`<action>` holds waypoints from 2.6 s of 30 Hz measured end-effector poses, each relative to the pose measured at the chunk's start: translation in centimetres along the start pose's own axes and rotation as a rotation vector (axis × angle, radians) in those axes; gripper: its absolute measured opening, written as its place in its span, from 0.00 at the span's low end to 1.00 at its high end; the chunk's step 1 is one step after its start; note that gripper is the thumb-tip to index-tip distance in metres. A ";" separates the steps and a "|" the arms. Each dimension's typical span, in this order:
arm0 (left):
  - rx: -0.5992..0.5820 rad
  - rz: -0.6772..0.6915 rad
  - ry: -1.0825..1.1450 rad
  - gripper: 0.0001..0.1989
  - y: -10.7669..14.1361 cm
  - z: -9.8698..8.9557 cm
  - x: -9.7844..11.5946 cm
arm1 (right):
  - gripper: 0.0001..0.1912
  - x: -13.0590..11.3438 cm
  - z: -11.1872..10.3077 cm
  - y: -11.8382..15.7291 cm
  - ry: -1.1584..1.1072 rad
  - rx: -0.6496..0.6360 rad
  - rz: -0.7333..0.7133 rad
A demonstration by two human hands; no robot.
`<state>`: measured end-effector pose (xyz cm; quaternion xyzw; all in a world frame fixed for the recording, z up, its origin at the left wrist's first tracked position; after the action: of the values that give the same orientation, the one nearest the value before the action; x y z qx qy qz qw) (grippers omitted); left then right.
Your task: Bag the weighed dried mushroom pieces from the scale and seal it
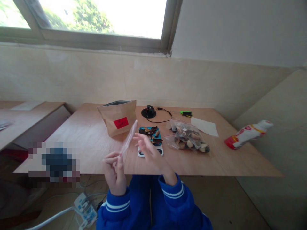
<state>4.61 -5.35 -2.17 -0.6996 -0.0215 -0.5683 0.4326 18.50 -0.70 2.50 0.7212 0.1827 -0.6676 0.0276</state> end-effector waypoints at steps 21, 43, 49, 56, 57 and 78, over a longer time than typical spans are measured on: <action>-0.376 -0.281 -0.123 0.17 -0.8 -0.5 -0.8 | 0.14 2.4 5.0 2.7 0.013 0.090 -0.027; -0.210 -0.414 -0.358 0.17 -3.7 -2.3 0.6 | 0.37 9.7 -6.6 -4.5 1.057 0.017 -0.008; -0.214 -0.440 -0.341 0.18 -3.7 -1.8 0.2 | 0.27 10.8 -7.1 -4.4 1.085 -0.003 -0.108; -0.306 -0.469 -0.391 0.17 -4.2 -0.7 0.1 | 0.15 10.3 -7.0 -4.4 1.186 -0.009 -0.166; -0.326 -0.477 -0.399 0.17 -4.4 -0.5 0.1 | 0.14 10.2 -7.1 -4.6 1.218 -0.016 -0.166; -0.565 -0.487 -0.397 0.20 -6.0 5.0 0.2 | 0.15 -1.2 0.6 -7.4 -0.794 0.148 0.160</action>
<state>5.47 1.46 1.56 -0.8610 -0.1125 -0.4918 0.0644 15.63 5.73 5.10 0.4196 0.0528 -0.9011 0.0959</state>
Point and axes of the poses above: each hand's wrist, its own y-axis away from the middle knuckle, its own z-axis out of the palm, x = y × z, the point moved 1 cm from there along -y, towards the middle knuckle, and after that the axes turned 2 degrees about -y, right-handed, at the moved point
